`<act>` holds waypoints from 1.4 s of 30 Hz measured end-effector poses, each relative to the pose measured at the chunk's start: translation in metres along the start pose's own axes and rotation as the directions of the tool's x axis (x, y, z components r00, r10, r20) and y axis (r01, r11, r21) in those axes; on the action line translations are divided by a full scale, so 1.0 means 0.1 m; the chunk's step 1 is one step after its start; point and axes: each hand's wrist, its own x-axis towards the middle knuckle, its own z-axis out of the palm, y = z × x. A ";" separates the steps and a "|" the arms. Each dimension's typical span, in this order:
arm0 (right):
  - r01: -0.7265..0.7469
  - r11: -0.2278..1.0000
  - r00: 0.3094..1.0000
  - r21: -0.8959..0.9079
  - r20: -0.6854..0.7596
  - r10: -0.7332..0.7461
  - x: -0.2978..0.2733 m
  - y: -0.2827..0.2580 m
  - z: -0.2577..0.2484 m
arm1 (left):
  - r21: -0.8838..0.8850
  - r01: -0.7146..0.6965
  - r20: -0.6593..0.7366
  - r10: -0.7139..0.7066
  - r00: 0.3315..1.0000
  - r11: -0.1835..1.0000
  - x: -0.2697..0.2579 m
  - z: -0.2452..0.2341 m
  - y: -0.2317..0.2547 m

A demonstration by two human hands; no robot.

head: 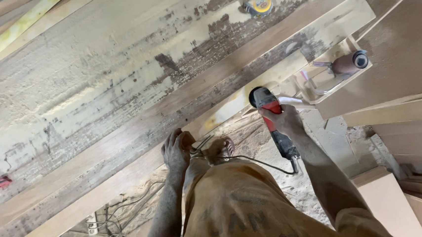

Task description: The person uses an angle grinder with a sanding disc to sand the surface and edges of wooden boards lying on the floor of a workshop.

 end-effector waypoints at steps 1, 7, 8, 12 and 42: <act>0.005 0.993 1.000 0.117 -0.025 -0.002 -0.02 0.11 0.01 | 0.022 -0.014 -0.016 0.014 1.000 1.000 -0.03 0.02 0.02; 0.034 0.902 0.995 0.431 -0.097 0.008 -0.45 0.16 0.10 | -0.302 -0.021 0.075 0.046 0.996 0.953 -0.01 -0.93 1.50; 0.088 0.855 0.993 0.511 -0.115 -0.033 -0.59 0.07 0.07 | -0.513 0.023 0.314 0.162 0.936 0.858 -0.17 -1.49 1.92; 0.237 0.736 0.969 0.634 -0.206 -0.134 -0.42 0.17 0.26 | -0.627 0.409 0.712 0.274 0.646 0.663 -0.31 -0.64 2.17; 0.245 0.969 0.931 -0.022 0.285 -0.229 -0.80 -0.94 1.30 | 0.054 -0.509 -0.161 0.511 0.845 0.859 0.22 -0.24 -0.15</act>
